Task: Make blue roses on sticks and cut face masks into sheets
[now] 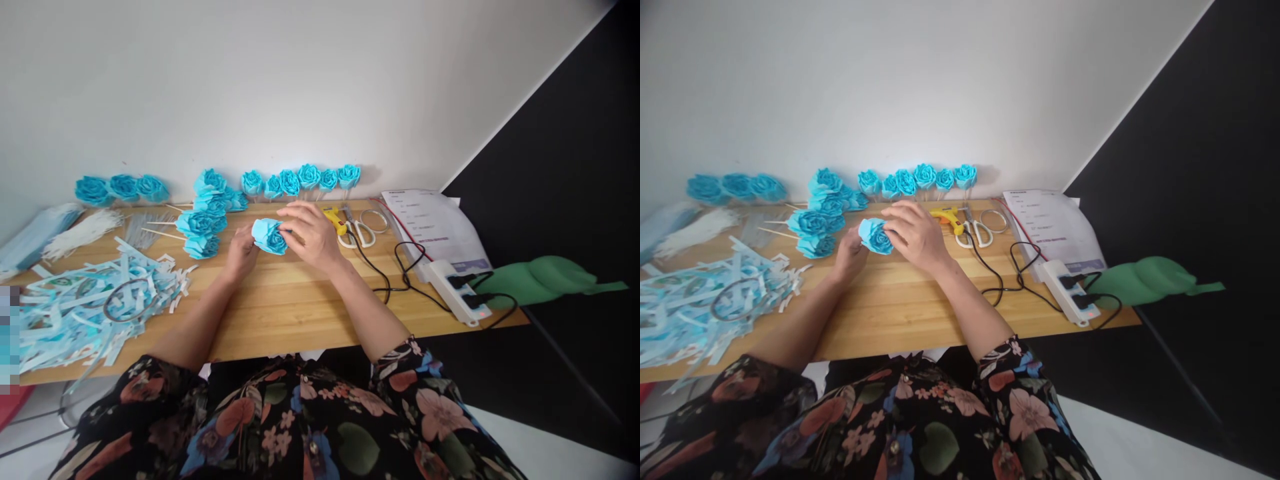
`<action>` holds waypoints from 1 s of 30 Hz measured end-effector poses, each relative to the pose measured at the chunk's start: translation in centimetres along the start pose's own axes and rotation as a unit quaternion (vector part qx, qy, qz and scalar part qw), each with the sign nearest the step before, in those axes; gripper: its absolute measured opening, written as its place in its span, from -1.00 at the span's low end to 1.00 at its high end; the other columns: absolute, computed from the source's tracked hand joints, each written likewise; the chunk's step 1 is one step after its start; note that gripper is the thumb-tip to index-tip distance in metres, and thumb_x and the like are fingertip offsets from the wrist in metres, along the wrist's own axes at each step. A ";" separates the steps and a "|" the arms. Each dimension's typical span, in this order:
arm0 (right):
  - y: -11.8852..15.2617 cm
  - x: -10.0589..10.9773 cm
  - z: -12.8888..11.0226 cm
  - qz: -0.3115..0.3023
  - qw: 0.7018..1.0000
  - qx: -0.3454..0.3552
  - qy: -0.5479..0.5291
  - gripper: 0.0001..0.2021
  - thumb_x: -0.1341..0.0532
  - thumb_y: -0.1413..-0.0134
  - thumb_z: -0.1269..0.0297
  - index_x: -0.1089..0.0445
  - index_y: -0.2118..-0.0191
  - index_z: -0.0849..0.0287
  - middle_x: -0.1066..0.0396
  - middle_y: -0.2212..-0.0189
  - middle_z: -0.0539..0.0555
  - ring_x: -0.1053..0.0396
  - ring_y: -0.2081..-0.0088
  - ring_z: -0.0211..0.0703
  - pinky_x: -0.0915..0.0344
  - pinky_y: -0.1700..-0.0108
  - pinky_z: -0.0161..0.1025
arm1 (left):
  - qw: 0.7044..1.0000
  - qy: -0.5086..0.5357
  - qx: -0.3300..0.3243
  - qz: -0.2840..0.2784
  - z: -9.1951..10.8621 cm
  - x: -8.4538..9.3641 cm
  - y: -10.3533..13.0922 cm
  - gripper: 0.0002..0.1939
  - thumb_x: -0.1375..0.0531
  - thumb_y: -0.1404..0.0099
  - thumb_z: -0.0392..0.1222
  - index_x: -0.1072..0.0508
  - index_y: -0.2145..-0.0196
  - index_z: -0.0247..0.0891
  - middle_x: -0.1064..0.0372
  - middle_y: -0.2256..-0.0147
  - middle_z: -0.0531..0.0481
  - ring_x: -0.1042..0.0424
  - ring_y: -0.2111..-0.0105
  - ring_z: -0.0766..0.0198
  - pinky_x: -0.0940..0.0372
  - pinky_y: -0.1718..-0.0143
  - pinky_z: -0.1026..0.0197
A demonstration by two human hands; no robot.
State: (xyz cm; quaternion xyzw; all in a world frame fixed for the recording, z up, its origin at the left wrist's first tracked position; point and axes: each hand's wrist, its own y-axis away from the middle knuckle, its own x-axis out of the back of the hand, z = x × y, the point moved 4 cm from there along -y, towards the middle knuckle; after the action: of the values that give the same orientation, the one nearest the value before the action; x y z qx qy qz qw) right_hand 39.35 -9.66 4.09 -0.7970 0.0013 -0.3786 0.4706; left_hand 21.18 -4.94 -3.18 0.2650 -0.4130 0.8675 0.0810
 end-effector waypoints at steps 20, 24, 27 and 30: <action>0.8 -1.1 0.9 -0.071 0.953 -0.086 -0.282 0.10 -0.30 0.07 -0.32 0.25 -0.46 -0.07 -0.17 -0.35 0.17 -0.02 -0.41 0.09 0.08 -0.42 0.16 | 0.997 0.016 0.052 0.047 -0.5 0.1 0.3 -0.70 -0.08 -0.38 -0.04 -0.50 0.10 -0.25 -0.52 0.08 -0.22 -0.46 0.03 0.00 -0.30 -0.06 -0.04; 1.1 -2.4 0.7 -0.084 0.948 -0.095 -0.291 0.17 -0.38 0.13 -0.25 0.29 -0.47 -0.05 -0.15 -0.36 0.22 -0.02 -0.41 0.09 0.06 -0.41 0.13 | 0.998 0.028 0.039 0.036 0.0 -0.2 0.3 -0.75 -0.09 -0.37 -0.11 -0.49 0.16 -0.25 -0.52 0.11 -0.22 -0.47 0.06 0.00 -0.32 0.00 -0.03; 1.3 -2.8 0.6 -0.076 0.954 -0.093 -0.275 0.07 -0.41 0.07 -0.13 0.15 -0.45 0.00 -0.18 -0.33 0.25 -0.12 -0.37 0.08 -0.05 -0.37 0.10 | 0.999 0.021 0.032 0.007 0.5 -0.7 0.2 -0.79 -0.09 -0.35 -0.15 -0.49 0.20 -0.25 -0.52 0.15 -0.22 -0.47 0.12 0.02 -0.32 0.04 -0.01; 1.4 -2.9 0.6 -0.060 0.964 -0.081 -0.245 -0.19 -0.40 -0.01 -0.01 -0.12 -0.34 0.04 -0.32 -0.24 0.22 -0.20 -0.32 0.05 -0.11 -0.34 0.09 | 1.000 0.006 0.026 -0.007 0.9 -0.9 0.1 -0.81 -0.07 -0.34 -0.20 -0.48 0.24 -0.25 -0.51 0.18 -0.22 -0.46 0.17 0.04 -0.31 0.10 0.02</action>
State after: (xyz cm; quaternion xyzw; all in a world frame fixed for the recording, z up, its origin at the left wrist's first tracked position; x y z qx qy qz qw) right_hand 38.11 -8.94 1.10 -0.8995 -0.1308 -0.1982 0.3667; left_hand 22.26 -5.60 -3.21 0.2645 -0.3882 0.8789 0.0828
